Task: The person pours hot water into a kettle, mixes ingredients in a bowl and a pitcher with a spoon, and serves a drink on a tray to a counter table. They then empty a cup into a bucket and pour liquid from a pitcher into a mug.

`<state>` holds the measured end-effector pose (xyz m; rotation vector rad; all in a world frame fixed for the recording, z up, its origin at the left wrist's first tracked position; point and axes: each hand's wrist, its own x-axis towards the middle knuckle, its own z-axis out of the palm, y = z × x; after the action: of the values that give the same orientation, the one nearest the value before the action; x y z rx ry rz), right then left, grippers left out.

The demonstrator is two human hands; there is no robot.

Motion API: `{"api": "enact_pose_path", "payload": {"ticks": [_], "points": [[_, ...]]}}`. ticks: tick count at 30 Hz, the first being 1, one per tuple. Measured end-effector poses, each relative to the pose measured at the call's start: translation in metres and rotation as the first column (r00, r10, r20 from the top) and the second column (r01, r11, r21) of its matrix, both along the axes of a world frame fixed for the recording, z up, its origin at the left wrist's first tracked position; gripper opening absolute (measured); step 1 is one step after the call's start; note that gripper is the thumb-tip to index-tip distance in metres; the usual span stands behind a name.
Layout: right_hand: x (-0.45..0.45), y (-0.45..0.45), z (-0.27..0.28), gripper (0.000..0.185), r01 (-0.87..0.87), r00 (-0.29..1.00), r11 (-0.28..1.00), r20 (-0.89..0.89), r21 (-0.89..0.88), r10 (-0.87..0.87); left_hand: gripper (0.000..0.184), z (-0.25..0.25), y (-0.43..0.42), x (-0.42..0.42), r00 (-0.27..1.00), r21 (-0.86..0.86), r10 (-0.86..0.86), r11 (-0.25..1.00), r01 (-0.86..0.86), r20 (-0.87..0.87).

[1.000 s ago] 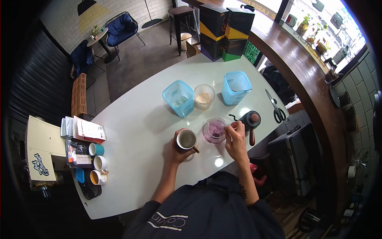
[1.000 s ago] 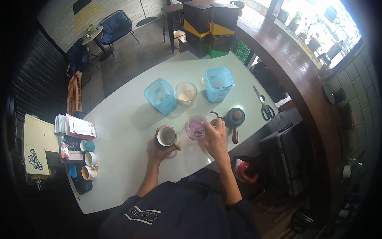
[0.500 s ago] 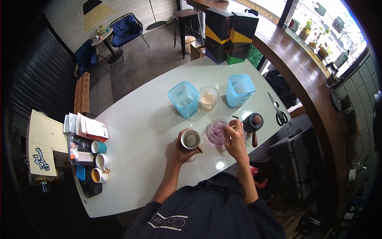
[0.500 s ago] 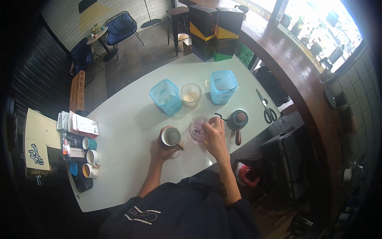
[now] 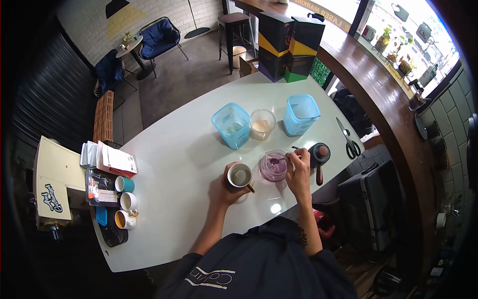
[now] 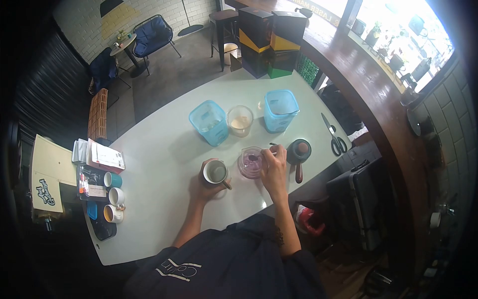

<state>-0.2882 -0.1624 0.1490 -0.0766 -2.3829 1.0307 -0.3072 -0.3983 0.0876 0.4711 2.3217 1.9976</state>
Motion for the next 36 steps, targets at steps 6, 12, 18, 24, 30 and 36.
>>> {"api": "enact_pose_path", "payload": {"ticks": [6,12,18,24,30,36], "points": [[0.011,0.002,0.012,0.011,-0.143,0.988,0.988,0.056,0.05,0.141,0.078,-0.001,-0.001,0.0,1.0,0.001,-0.01,1.0,0.01,0.008],[0.013,0.01,0.017,0.011,-0.067,0.995,0.988,0.084,0.141,0.056,0.08,-0.001,-0.001,-0.001,1.0,-0.055,0.005,0.998,-0.005,0.008],[0.001,-0.001,0.0,0.012,0.015,1.0,0.999,0.003,0.044,-0.015,0.081,-0.001,0.001,0.0,0.999,0.005,0.014,1.0,-0.014,0.036],[0.005,-0.006,0.014,0.013,-0.115,0.993,0.991,0.032,0.073,0.113,0.082,-0.004,0.001,0.0,0.999,0.037,0.009,0.999,-0.011,0.035],[0.014,0.008,0.024,0.009,-0.084,0.991,0.977,0.121,0.199,0.06,0.083,-0.011,0.001,-0.002,1.0,0.028,0.004,1.0,-0.003,-0.026],[0.002,0.003,0.009,0.013,0.043,0.996,0.996,0.072,0.082,-0.049,0.084,-0.013,0.0,-0.001,1.0,0.038,0.009,0.999,-0.009,0.006]]}}
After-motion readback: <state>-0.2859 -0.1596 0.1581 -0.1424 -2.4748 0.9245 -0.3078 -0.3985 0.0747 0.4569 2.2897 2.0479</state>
